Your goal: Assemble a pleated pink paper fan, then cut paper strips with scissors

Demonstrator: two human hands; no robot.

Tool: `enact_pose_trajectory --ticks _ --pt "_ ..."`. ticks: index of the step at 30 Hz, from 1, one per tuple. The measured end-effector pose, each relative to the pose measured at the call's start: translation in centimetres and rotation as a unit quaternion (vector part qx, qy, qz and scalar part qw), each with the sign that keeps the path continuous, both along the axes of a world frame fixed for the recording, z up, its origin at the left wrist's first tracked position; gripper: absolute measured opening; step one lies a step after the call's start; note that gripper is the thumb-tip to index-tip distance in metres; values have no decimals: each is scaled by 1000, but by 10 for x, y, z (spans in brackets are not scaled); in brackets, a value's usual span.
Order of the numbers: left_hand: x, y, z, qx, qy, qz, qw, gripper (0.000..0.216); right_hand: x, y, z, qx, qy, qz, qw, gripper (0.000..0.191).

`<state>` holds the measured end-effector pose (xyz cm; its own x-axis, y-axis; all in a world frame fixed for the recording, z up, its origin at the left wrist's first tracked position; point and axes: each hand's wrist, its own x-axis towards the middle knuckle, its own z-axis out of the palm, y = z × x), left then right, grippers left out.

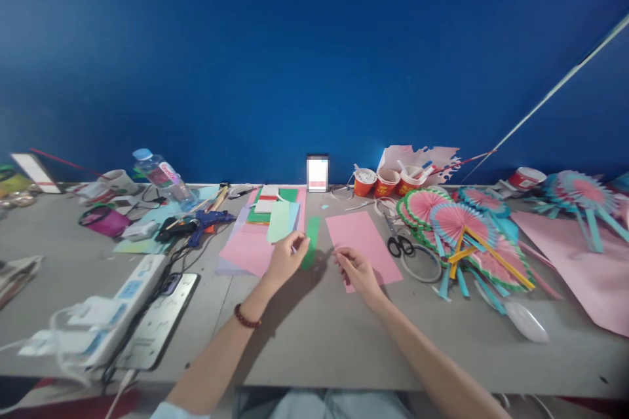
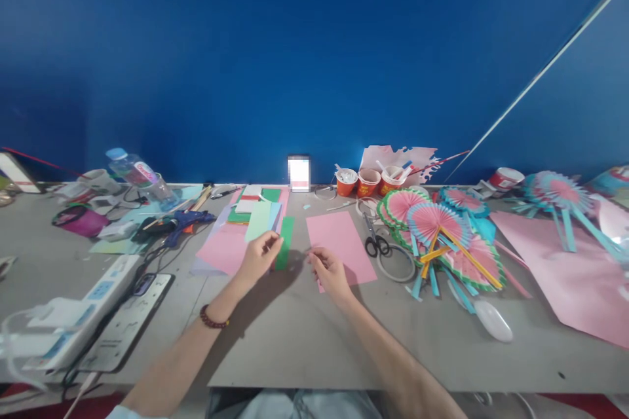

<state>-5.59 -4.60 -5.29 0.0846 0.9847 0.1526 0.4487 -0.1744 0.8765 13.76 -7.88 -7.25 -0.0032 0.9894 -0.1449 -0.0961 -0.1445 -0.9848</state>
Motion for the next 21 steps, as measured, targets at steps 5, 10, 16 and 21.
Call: enact_pose_trajectory --ticks 5,10,16,21 --pt "-51 33 -1 63 127 114 983 21 -1 -1 -13 9 -28 26 999 30" --pt "-70 41 -21 73 226 168 957 18 -4 -4 -14 24 -53 52 997 22" --pt "-67 43 -32 65 194 181 962 32 -7 -7 -12 27 -74 77 994 20" --pt "-68 46 -37 86 84 200 972 31 -7 -6 -14 27 -99 85 991 20"
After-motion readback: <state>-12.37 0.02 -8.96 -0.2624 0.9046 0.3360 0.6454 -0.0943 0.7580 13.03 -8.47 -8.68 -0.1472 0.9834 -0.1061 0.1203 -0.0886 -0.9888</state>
